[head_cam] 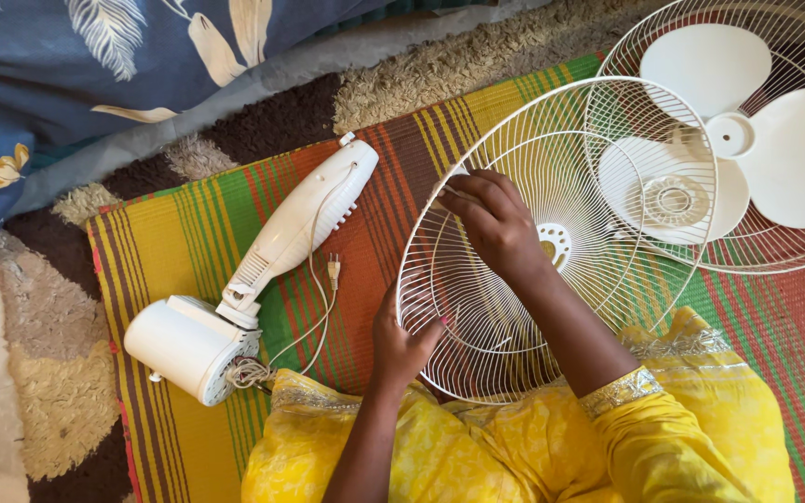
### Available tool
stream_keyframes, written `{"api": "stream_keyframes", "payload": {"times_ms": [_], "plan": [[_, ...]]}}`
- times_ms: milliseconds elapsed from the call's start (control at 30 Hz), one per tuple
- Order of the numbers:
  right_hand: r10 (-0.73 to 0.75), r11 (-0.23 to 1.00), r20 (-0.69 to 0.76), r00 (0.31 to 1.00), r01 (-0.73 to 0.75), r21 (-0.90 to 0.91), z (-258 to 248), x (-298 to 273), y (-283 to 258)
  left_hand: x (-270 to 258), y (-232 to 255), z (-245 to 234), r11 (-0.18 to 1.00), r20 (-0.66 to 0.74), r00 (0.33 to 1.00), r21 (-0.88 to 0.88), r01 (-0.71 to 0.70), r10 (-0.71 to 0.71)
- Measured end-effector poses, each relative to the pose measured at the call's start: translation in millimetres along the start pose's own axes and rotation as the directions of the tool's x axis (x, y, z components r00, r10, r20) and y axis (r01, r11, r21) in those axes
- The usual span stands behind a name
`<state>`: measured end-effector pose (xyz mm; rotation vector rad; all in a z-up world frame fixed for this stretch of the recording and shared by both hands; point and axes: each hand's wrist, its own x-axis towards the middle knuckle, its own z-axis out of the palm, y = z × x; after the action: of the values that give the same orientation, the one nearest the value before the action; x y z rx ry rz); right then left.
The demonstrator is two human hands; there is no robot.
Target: The person sits on a mat and wipes the metal grill of a disassembled electric fan using a white cloth. They clean the outer rim and inner wires of the grill, then briefly handle the central hub of the fan blades.
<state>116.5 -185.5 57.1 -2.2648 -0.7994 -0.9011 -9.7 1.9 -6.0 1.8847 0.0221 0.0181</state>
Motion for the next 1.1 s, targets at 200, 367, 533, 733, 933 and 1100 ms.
{"api": "stream_keyframes", "payload": {"times_ms": [200, 367, 533, 733, 933, 1100], "plan": [[0.069, 0.996, 0.044, 0.997, -0.071, 0.047, -1, 1, 1, 3, 2, -1, 0.998, 0.016, 0.999, -0.048, 0.042, -0.042], [0.066, 0.997, 0.216, 0.974, -0.075, 0.035, -12, 4, 6, 4, 2, 1, 0.979, -0.038, 0.980, -0.078, 0.190, -0.193], [0.063, 0.998, 0.164, 0.985, -0.063, -0.001, -24, 4, 14, 5, 9, 3, 0.932, -0.050, 0.934, -0.100, 0.347, -0.353], [0.062, 0.997, 0.031, 0.998, -0.063, 0.044, -17, 18, 3, 12, 14, 0, 0.956, -0.074, 0.959, -0.124, 0.264, -0.275], [0.074, 0.993, 0.016, 0.997, -0.075, 0.095, 1, 24, 0, 14, 16, 0, 0.981, -0.130, 0.980, -0.138, 0.134, -0.152], [0.071, 0.993, -0.006, 0.997, -0.070, 0.091, 12, 16, 2, 14, 25, -2, 0.959, -0.103, 0.970, -0.207, 0.194, -0.219]]}}
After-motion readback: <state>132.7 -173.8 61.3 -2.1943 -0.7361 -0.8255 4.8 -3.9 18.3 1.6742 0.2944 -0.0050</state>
